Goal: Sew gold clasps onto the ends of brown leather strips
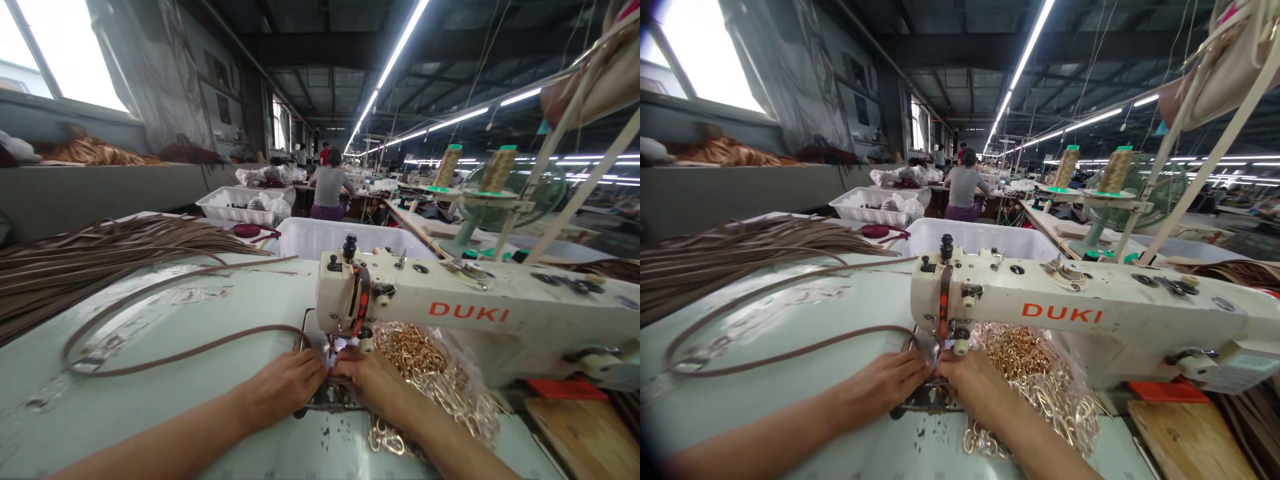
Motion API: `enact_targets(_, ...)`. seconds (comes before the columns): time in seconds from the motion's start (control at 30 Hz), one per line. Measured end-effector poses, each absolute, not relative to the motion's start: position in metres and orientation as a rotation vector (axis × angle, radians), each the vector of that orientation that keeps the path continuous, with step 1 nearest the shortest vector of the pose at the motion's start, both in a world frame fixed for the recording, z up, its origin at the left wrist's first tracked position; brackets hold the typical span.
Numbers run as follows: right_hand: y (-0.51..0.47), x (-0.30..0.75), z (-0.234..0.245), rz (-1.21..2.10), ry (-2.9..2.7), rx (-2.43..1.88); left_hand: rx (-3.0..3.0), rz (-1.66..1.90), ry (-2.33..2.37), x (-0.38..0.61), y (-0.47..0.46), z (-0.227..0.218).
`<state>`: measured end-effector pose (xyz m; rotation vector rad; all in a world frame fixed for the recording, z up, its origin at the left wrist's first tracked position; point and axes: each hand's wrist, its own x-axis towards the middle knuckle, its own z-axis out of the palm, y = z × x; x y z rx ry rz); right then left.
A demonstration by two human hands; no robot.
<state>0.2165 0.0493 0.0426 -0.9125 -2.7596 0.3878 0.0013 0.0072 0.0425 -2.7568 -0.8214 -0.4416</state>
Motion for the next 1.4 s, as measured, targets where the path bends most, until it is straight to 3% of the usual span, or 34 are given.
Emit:
enact_targets(0.2, 0.044, 0.211, 0.043, 0.350, -2.679, -1.035, -2.708, -0.445, -0.577, -0.006, 0.028, 0.036)
enact_targets(0.4, 0.044, 0.198, 0.032, 0.053, -2.485, -1.265, -2.728, -0.447, -0.505, -0.011, 0.059, 0.037)
enact_targets(0.6, 0.035, 0.202, 0.027, -0.229, -2.568, -1.167, -2.681, -0.497, -0.519, -0.011, 0.054, 0.039)
enact_targets(0.93, 0.037, 0.202, 0.021, -0.243, -2.493, -1.065, -2.605, -0.588, -0.528, -0.012, 0.057, 0.037)
enact_targets(1.4, 0.038, 0.199, 0.025, -0.107, -2.647, -1.298, -2.698, -0.556, -0.561, -0.012, 0.057, 0.035)
